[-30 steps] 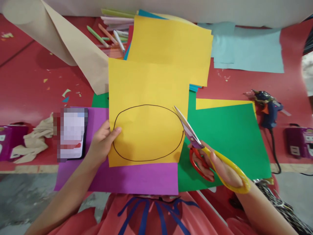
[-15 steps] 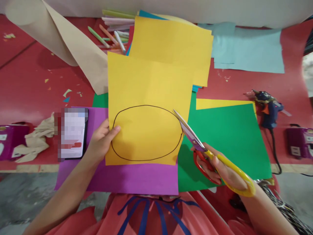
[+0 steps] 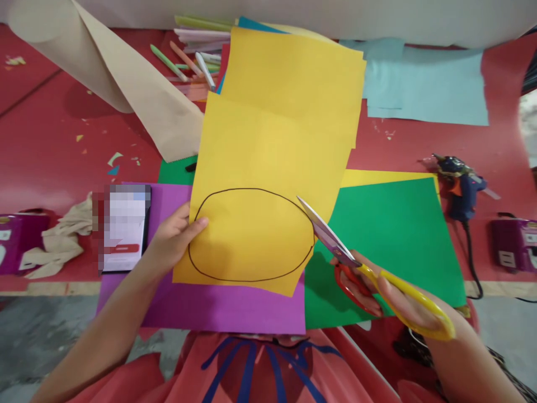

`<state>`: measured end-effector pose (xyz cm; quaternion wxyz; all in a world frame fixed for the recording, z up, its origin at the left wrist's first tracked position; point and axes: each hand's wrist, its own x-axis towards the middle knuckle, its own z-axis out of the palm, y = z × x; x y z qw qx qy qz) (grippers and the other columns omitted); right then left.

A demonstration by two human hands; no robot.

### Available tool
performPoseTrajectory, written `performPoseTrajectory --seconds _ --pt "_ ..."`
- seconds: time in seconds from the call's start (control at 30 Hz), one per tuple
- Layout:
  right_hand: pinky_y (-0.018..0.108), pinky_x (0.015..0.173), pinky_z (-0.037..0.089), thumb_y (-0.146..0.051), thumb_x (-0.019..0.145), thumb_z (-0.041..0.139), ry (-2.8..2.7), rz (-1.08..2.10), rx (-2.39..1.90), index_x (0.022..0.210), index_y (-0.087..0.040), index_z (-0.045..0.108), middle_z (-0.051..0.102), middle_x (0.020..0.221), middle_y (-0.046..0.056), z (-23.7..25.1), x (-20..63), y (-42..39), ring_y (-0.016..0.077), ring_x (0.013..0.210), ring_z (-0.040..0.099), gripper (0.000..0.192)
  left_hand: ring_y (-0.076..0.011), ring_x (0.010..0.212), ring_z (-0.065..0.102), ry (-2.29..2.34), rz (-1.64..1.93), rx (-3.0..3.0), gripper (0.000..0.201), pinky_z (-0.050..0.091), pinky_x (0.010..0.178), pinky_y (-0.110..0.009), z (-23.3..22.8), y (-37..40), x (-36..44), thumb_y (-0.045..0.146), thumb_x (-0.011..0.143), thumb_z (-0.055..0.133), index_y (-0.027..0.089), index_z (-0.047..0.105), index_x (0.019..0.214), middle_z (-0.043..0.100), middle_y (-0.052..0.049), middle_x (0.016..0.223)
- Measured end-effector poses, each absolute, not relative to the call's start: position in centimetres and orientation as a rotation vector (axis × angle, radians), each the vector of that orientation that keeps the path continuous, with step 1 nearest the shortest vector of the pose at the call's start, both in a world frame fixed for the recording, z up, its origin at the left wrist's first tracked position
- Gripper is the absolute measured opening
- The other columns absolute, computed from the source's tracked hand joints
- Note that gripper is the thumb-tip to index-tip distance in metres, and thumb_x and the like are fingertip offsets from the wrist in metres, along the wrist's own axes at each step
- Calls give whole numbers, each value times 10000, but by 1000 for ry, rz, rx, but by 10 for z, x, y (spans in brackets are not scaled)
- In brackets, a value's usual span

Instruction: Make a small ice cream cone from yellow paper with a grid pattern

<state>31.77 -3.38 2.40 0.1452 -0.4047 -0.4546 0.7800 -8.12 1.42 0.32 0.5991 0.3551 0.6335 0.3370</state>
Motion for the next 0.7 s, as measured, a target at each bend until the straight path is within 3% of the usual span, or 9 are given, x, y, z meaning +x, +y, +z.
performPoseTrajectory --seconds 0.17,0.4,0.57,0.7 --pt "267 452 257 -693 911 310 -1306 2298 -1087 1274 -244 418 391 734 -17 27 311 -30 105 525 284 587 -291 1106 661 1459 787 872 385 646 719 -410 7 14 -76 456 776 720 454 620 1148 704 87 1162" --pt "243 386 172 -702 894 368 -1153 2280 -1154 1276 -232 421 378 645 -50 15 311 -38 81 453 220 607 -268 1021 699 1481 781 866 557 649 682 -371 9 13 -82 511 739 744 411 577 1261 723 53 1131" --pt "220 376 163 -714 852 454 -1175 2282 -1169 1212 -234 464 428 712 -26 20 314 -38 73 491 252 600 -260 1060 687 1497 749 864 550 643 734 -367 7 14 -86 479 787 707 442 530 1306 712 64 1157" --pt "220 364 174 -696 842 497 -1167 2284 -1197 1201 -256 475 441 727 -24 25 314 -37 66 466 249 568 -282 1054 688 1470 759 859 501 644 695 -374 5 16 -86 476 753 733 432 590 1231 721 59 1136"
